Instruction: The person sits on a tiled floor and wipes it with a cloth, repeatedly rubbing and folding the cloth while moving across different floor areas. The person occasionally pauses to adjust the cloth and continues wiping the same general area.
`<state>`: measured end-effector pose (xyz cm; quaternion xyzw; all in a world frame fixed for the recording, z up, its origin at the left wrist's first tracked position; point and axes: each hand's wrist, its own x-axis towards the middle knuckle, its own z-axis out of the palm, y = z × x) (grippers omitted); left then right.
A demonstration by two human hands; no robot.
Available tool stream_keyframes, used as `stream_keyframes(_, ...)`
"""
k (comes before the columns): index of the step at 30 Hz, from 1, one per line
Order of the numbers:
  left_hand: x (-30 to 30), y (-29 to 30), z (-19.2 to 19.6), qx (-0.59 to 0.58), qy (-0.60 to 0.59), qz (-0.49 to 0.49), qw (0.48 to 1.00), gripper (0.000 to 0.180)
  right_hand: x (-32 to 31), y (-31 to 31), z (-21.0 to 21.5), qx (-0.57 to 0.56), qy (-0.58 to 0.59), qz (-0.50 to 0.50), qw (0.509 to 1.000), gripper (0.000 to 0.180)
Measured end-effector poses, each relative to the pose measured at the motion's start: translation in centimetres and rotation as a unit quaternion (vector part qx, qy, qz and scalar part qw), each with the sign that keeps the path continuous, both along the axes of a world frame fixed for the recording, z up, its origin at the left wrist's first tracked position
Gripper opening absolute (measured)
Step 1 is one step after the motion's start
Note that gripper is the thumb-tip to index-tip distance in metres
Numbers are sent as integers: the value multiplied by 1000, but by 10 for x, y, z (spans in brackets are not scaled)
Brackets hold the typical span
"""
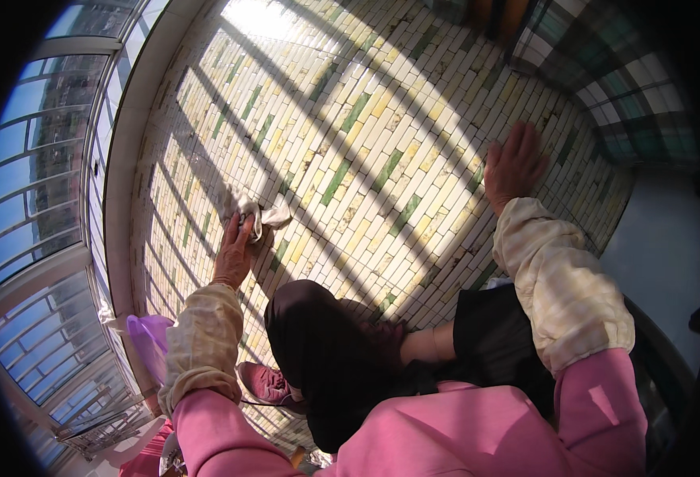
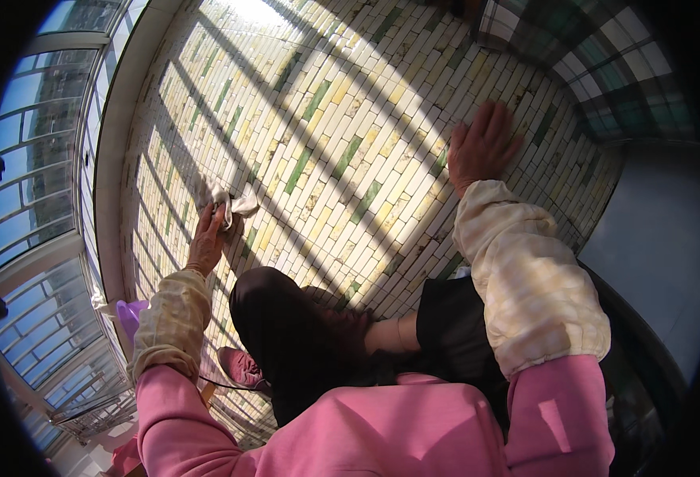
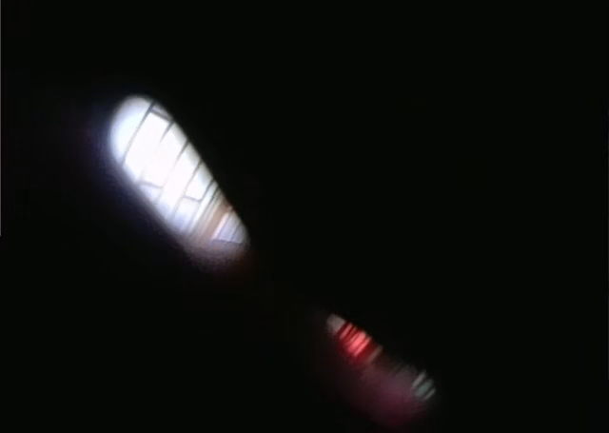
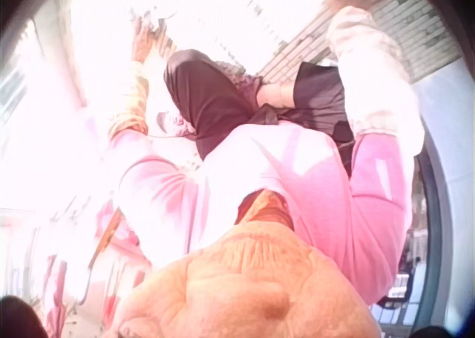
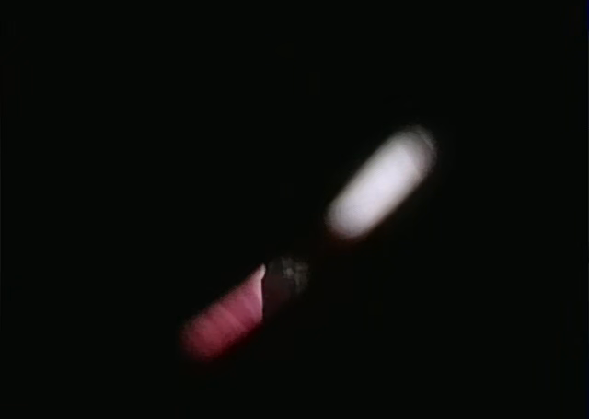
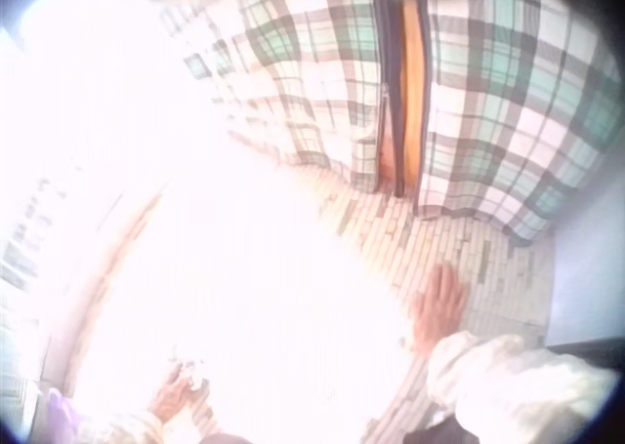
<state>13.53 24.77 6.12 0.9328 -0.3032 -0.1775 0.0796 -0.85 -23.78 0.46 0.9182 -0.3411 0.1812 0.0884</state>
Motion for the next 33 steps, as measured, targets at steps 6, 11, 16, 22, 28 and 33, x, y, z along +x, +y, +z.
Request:
stream_keyframes(6, 35, -55, -16, -31, -44, -30, 998, 67, 0, -1, 3, 30, -6, 13, 999, 51)
stream_keyframes(11, 73, -152, -14, -63, -82, -104, 989, 65, 0, -2, 4, 12, -13, 17, 1000, 51)
stream_keyframes(16, 58, -202, -13, -56, -147, -169, 973, 50, 0, -2, 1, -1, -15, 22, 1000, 51)
stream_keyframes(22, 15, -123, 19, 0, -41, -201, 979, 60, 0, -3, -2, -1, -27, 22, 999, 51)
stream_keyframes(28, 21, -136, 2, -62, -62, -165, 982, 56, 0, -2, 0, 16, -20, 15, 1000, 50)
stream_keyframes(33, 66, -200, -19, -71, -129, -167, 975, 46, 2, -3, 4, 21, -27, 20, 999, 51)
